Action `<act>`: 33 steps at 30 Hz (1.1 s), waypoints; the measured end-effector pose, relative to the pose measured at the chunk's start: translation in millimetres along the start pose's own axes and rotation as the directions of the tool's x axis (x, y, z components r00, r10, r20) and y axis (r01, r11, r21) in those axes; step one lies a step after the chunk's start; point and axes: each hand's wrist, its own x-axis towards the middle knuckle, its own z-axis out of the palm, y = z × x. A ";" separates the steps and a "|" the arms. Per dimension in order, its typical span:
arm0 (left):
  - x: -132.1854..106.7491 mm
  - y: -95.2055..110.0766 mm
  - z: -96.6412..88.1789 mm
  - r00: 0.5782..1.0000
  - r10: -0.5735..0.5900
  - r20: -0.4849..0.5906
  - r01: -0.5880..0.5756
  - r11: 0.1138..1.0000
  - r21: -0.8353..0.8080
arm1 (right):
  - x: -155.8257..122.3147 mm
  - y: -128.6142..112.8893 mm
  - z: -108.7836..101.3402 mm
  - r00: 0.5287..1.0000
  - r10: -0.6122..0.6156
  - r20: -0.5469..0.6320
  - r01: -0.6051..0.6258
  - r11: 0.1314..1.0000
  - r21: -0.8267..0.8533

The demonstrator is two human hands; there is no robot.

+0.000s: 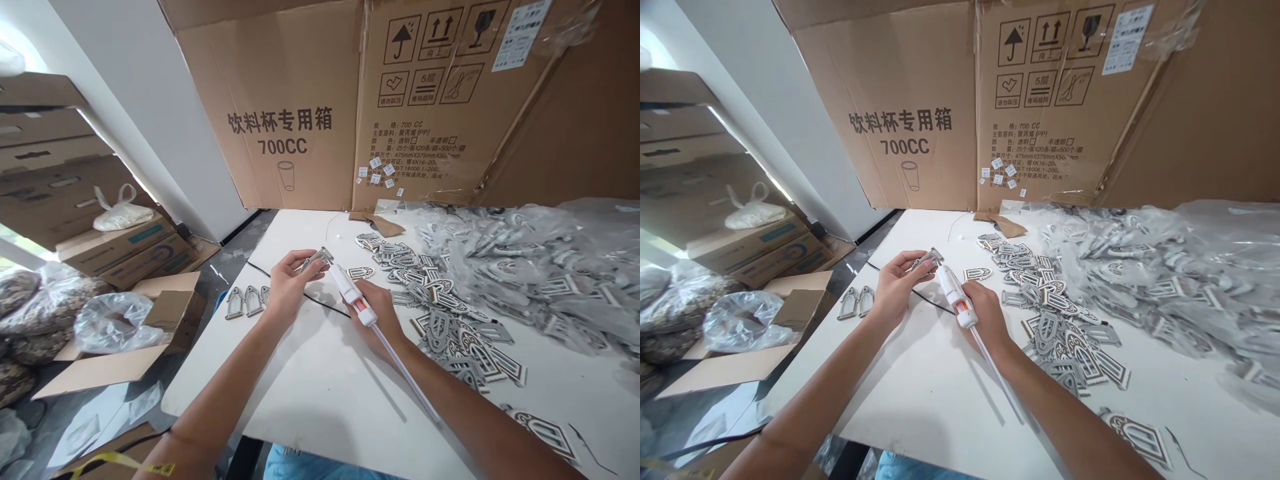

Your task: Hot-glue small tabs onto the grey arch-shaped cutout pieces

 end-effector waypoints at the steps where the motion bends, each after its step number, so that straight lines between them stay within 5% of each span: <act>1: -0.1 0.2 0.0 1.000 -0.001 0.004 0.001 1.000 0.001 | 0.0 -0.2 0.1 1.000 0.006 0.000 -0.006 1.000 -0.003; 19: 1.7 -1.9 -1.1 1.000 0.005 0.020 -0.005 1.000 0.012 | -2.4 3.2 0.6 0.998 0.047 0.039 -0.044 0.997 -0.067; 24: 3.5 -5.4 -1.9 0.987 0.162 0.004 -0.161 0.977 0.139 | 0.8 -6.1 -2.0 0.998 0.064 0.017 -0.064 0.998 0.024; 29: 1.6 -1.4 -4.9 0.896 0.436 0.088 -0.430 0.799 0.420 | 2.8 -11.9 -6.8 0.989 0.134 0.067 -0.139 0.988 0.069; 33: 7.2 -0.4 -12.3 0.896 0.430 0.112 -0.424 0.750 0.507 | 2.8 -13.1 -8.5 0.991 0.098 0.094 -0.103 0.994 0.049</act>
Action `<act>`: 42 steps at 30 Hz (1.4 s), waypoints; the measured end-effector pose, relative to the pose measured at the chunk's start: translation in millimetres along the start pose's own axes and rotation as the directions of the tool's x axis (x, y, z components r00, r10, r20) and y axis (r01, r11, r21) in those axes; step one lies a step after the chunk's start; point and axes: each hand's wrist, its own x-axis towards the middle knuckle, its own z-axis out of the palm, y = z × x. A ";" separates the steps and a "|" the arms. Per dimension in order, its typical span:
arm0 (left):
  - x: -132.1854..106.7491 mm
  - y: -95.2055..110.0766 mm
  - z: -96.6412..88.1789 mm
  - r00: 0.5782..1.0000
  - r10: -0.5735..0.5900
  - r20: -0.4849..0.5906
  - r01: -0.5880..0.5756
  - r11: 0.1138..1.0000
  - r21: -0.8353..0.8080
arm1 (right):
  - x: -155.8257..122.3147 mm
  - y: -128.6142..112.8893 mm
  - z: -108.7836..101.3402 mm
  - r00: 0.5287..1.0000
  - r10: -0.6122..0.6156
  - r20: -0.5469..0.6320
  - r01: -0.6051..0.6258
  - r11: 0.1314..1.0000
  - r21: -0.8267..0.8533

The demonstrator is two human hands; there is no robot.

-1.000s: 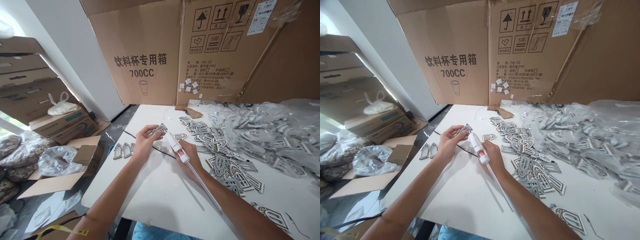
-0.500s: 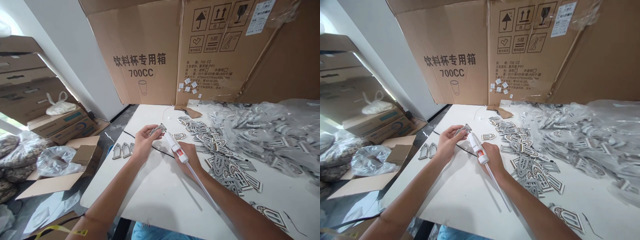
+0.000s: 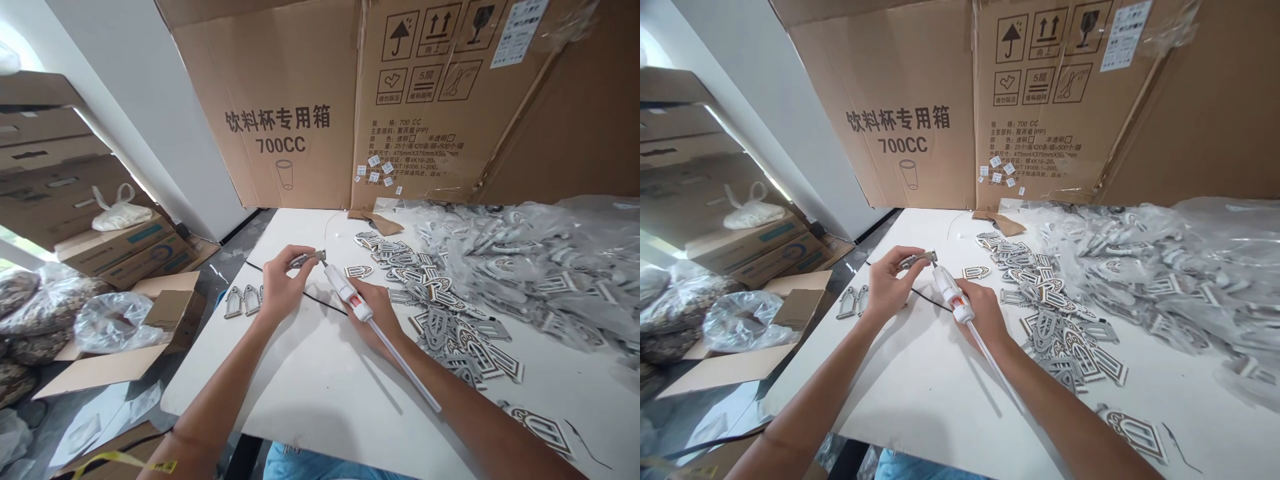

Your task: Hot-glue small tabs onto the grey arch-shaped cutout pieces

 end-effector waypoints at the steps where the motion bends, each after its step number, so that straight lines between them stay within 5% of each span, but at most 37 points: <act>1: 1.7 -4.1 -1.5 0.999 -0.046 0.012 0.046 0.999 0.003 | -0.2 0.1 0.0 1.000 -0.006 0.005 0.006 1.000 -0.003; 7: 3.5 -33.7 -8.3 0.891 -0.391 0.229 0.331 0.907 0.261 | -0.8 3.3 -0.5 0.994 0.069 -0.079 -0.066 0.997 0.047; 14: 4.0 -29.1 -15.0 0.902 -0.207 0.379 -0.016 0.862 0.507 | -0.9 0.3 -2.3 0.972 0.189 -0.139 -0.169 0.976 0.139; 20: 1.3 -19.7 -87.9 0.961 -0.121 0.248 -0.081 0.735 0.674 | -1.0 3.8 0.1 0.973 0.186 -0.134 -0.163 0.973 0.163; 25: -51.6 -18.6 -142.1 0.987 0.054 0.149 -0.149 0.637 0.756 | -1.3 7.0 3.5 0.979 0.158 -0.129 -0.140 0.980 0.145; 31: -102.9 -22.8 -149.1 0.997 0.037 0.064 -0.074 0.513 0.855 | -2.7 6.5 4.4 0.976 0.181 -0.120 -0.164 0.977 0.138; 42: -105.0 -21.0 -144.5 0.997 -0.012 0.070 -0.054 0.506 0.861 | -5.5 5.5 4.1 0.979 0.181 -0.095 -0.170 0.979 0.111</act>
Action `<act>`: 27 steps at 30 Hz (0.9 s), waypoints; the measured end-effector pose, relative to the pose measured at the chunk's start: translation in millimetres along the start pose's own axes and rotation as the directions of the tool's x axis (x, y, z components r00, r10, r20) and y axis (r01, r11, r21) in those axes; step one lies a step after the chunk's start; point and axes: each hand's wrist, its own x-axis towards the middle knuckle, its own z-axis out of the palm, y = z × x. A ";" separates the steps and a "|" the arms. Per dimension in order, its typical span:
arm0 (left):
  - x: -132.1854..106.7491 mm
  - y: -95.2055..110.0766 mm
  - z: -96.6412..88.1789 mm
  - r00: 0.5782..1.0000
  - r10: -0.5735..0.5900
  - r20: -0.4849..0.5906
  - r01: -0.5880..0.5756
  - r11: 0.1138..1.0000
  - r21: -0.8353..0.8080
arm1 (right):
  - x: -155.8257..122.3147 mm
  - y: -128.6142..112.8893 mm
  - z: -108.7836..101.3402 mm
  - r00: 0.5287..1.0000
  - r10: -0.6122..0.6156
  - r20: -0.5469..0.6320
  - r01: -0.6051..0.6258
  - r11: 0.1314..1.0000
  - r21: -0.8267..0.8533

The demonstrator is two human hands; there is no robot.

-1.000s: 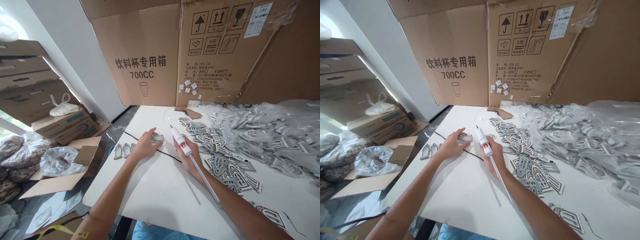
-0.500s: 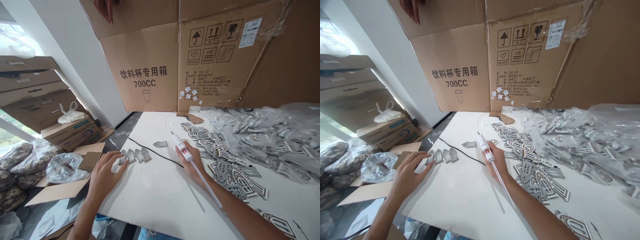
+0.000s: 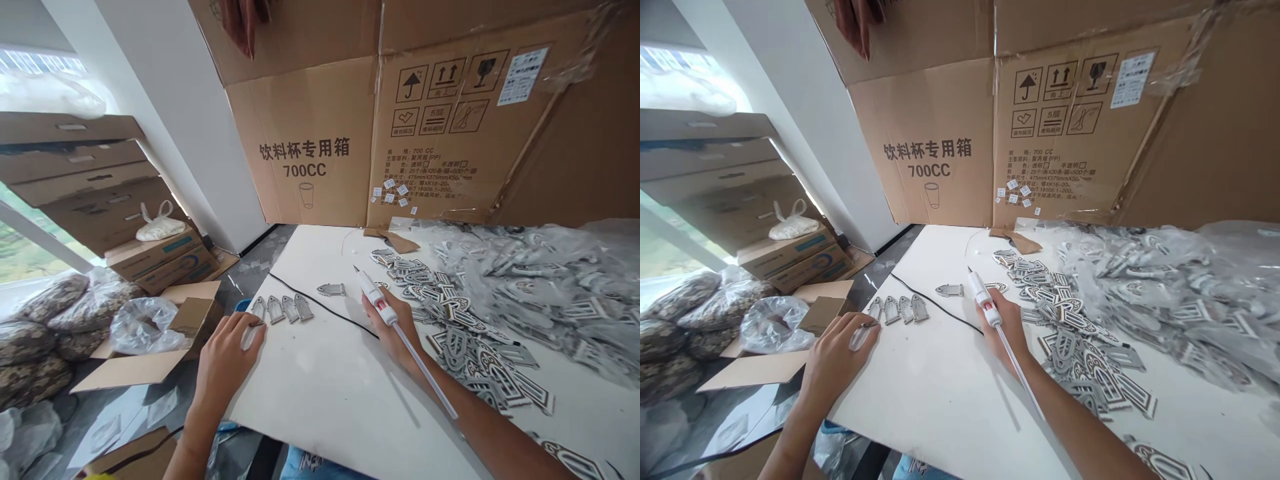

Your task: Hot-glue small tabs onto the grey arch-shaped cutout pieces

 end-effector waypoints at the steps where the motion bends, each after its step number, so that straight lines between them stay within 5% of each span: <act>1: -0.1 -0.1 -0.1 1.000 -0.006 0.008 0.006 1.000 -0.001 | -0.5 -0.7 -0.3 1.000 0.000 0.003 0.000 1.000 -0.001; 13: 1.8 -4.7 2.4 0.995 -0.077 0.064 0.082 0.994 -0.072 | 4.3 6.5 -1.9 0.996 0.014 -0.091 -0.014 1.000 -0.003; 22: 34.4 -24.6 16.7 0.948 0.193 0.254 -0.109 0.944 -0.312 | 17.5 22.9 -13.7 0.998 -0.049 -0.028 0.043 0.979 -0.199; 27: 43.4 -30.9 17.3 0.945 0.228 0.233 -0.139 0.929 -0.344 | 11.7 26.9 -11.4 0.997 -0.069 0.024 0.074 0.939 -0.335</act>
